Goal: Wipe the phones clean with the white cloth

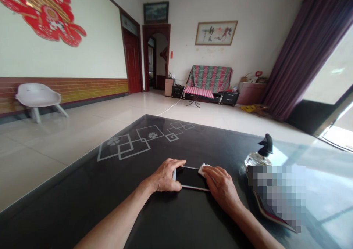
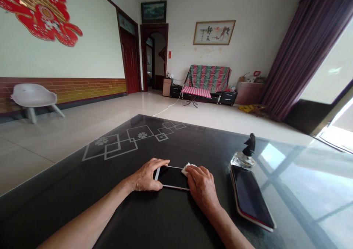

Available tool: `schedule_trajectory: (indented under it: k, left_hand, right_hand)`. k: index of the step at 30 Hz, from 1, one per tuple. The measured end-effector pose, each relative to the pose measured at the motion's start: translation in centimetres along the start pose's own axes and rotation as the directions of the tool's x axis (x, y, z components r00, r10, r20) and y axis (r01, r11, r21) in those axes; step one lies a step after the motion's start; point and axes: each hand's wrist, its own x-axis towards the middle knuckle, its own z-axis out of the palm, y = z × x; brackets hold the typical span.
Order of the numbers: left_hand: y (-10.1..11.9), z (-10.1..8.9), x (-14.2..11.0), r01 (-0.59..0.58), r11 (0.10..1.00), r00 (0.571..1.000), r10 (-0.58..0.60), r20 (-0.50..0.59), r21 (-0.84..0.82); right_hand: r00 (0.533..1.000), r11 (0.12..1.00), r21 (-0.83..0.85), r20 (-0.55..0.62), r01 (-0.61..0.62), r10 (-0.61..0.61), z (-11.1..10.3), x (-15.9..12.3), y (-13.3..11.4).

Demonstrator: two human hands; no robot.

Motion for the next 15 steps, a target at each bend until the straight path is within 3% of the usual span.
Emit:
schedule_trajectory:
  k: [5, 11, 15]
  left_hand:
    - [0.1, -0.1, 0.0, 0.007, 1.0, 1.0, -0.007, -0.003, -0.01]
    - [-0.2, 0.2, 0.1, 0.0, 1.0, 1.0, 0.0, -0.01, -0.001]
    - [-0.3, 0.2, 0.0, -0.004, 1.0, 1.0, 0.004, -0.008, 0.005]
  right_hand:
    - [0.997, 0.997, 0.019, 0.018, 0.079, -0.079, -0.7, -0.3, -1.0]
    - [0.962, 0.965, 0.136, 0.133, 0.222, -0.24, -1.7, -0.8, -3.2]
    - [0.965, 0.972, 0.111, 0.137, 0.208, -0.222, -1.3, -0.7, -3.2]
